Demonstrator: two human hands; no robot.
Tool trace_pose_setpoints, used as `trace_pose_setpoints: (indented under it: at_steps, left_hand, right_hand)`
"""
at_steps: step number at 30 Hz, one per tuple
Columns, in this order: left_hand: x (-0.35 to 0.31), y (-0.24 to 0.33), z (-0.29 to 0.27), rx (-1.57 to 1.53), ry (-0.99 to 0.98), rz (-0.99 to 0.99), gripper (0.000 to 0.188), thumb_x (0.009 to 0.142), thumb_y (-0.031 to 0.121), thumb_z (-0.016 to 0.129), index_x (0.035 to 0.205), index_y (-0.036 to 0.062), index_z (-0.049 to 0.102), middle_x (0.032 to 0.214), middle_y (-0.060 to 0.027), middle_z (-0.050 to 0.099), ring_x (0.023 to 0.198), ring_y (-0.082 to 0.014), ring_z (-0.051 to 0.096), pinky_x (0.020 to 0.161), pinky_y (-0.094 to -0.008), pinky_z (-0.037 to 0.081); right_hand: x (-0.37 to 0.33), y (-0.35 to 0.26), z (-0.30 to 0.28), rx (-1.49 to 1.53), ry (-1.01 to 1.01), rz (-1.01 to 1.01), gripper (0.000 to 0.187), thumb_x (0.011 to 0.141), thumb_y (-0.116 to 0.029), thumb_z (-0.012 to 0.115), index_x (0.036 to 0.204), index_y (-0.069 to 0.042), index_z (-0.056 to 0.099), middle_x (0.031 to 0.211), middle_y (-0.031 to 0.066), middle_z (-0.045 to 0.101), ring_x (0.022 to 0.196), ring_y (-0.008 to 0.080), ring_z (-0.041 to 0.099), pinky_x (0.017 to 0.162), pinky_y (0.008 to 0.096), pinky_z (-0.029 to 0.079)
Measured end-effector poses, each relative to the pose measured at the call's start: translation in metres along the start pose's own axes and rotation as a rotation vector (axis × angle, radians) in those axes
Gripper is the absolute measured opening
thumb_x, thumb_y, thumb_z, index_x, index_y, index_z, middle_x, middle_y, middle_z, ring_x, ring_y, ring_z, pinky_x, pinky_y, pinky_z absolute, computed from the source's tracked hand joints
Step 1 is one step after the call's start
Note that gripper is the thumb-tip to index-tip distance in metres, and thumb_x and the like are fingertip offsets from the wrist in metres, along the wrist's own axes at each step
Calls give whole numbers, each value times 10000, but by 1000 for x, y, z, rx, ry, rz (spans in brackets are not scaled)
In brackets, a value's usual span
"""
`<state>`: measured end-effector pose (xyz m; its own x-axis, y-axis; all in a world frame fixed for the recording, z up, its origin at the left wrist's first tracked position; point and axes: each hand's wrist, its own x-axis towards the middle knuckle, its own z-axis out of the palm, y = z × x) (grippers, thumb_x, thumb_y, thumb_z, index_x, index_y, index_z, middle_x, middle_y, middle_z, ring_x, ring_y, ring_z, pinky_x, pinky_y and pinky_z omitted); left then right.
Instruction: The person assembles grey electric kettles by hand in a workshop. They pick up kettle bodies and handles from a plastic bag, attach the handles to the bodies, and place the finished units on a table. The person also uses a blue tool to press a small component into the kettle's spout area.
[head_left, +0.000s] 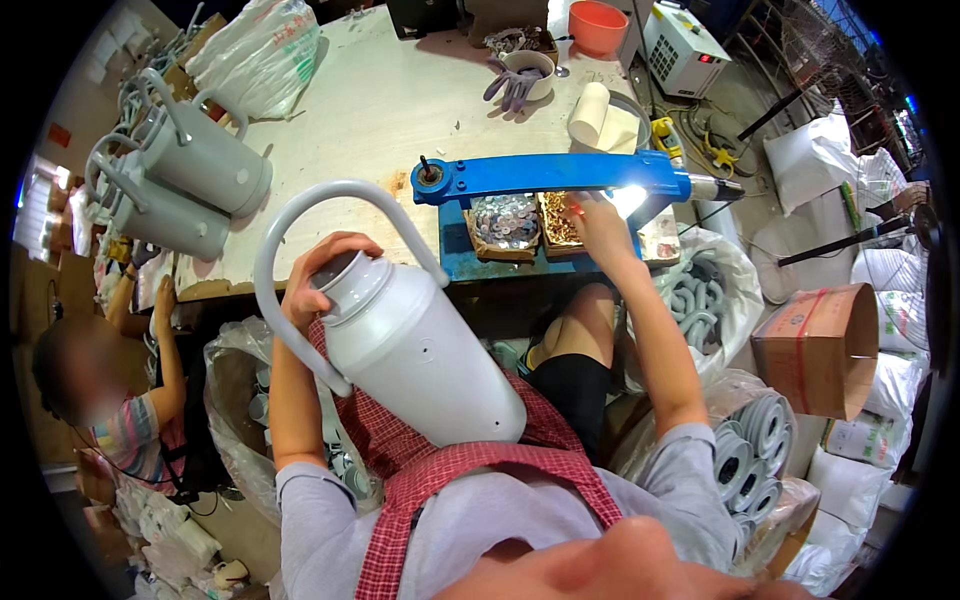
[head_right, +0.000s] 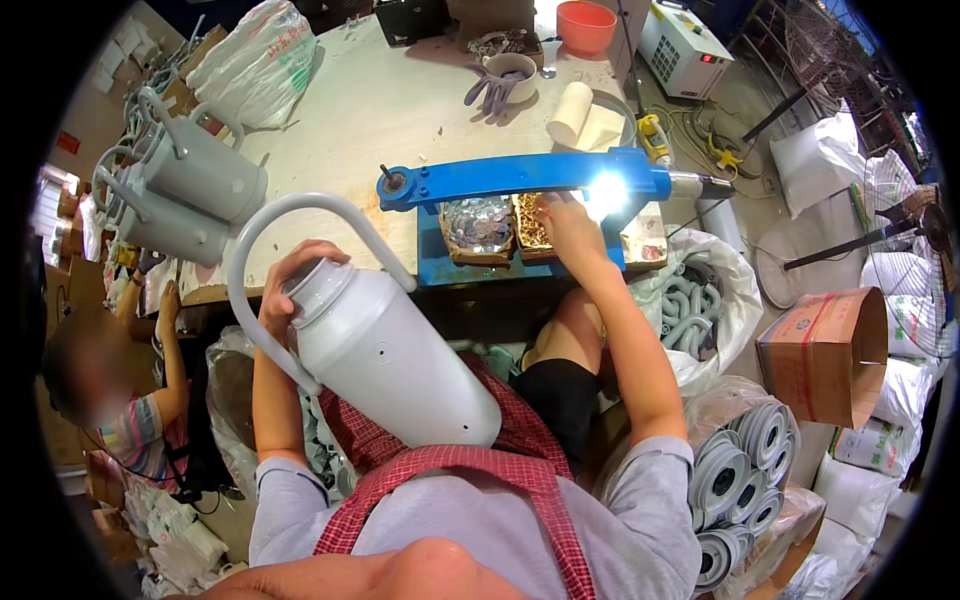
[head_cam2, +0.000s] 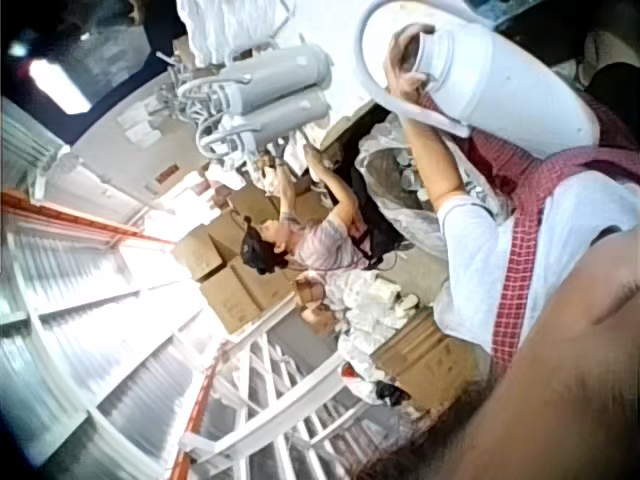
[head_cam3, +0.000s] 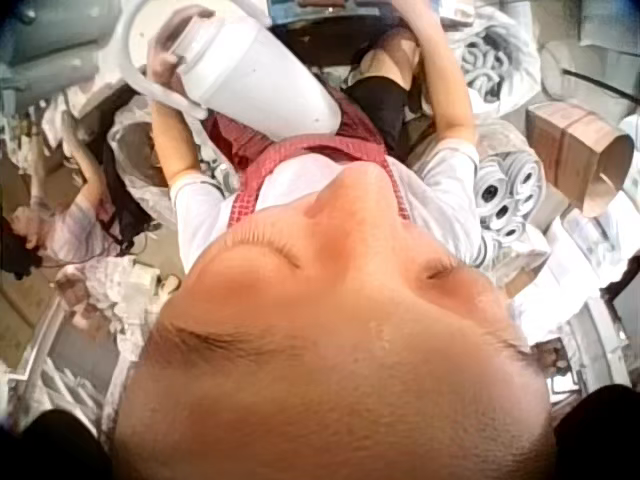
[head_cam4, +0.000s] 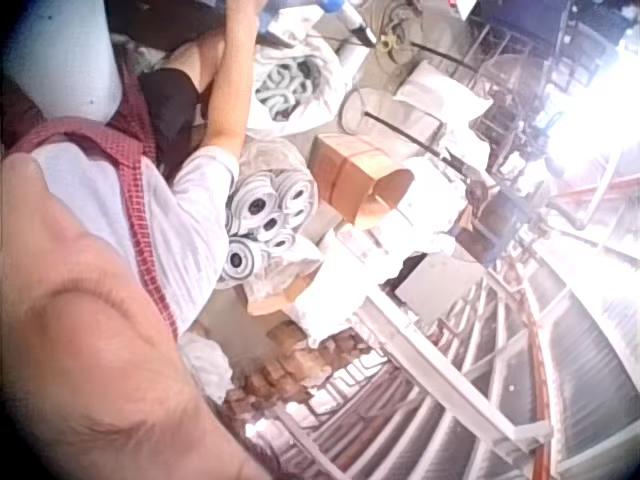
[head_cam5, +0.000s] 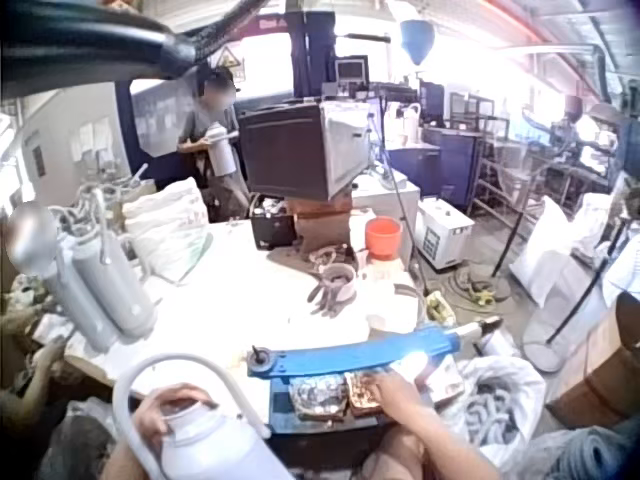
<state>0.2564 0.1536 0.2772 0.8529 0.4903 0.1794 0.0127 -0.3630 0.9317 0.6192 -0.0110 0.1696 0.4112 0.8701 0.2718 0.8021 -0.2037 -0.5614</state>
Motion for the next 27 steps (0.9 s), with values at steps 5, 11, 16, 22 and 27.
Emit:
trace_pose_setpoints:
  at_steps: [5,11,16,22,27]
  left_hand:
    - [14,-6,-7,-41,39,-37,753,645,599,634,1048,-38,618,1081,-144,587,985,-243,597,863,-339,452]
    - [-17,-10,-30,-124,263,-92,678,665,536,619,1034,-33,634,995,-115,623,923,-209,604,817,-307,467]
    - [-70,-43,-58,-466,653,-125,661,751,493,576,1146,-36,563,1027,-128,605,906,-250,625,812,-352,521]
    - [-128,-93,-66,-768,1014,-88,600,900,445,442,1313,10,463,1173,-171,596,1043,-291,597,888,-408,508]
    - [-176,-92,-62,-843,1173,-64,609,921,476,409,1337,34,464,1259,-154,563,1139,-299,555,967,-424,465]
  right_hand:
    - [25,17,36,-150,-207,-77,207,789,-85,662,990,-43,635,946,194,634,865,383,612,753,458,491]
    - [34,30,47,-208,-133,-1,192,768,-230,686,936,-138,663,869,122,665,841,305,638,722,438,485]
    - [33,41,56,-184,-86,-153,229,778,-132,649,1000,-79,639,875,169,654,832,342,633,731,439,496]
    - [27,42,41,-61,-36,-47,226,818,-177,644,985,-24,634,814,169,672,706,327,650,686,403,518]
    - [-17,-19,-15,34,-71,-40,180,829,-64,641,997,-13,681,831,120,689,727,208,677,661,319,521]
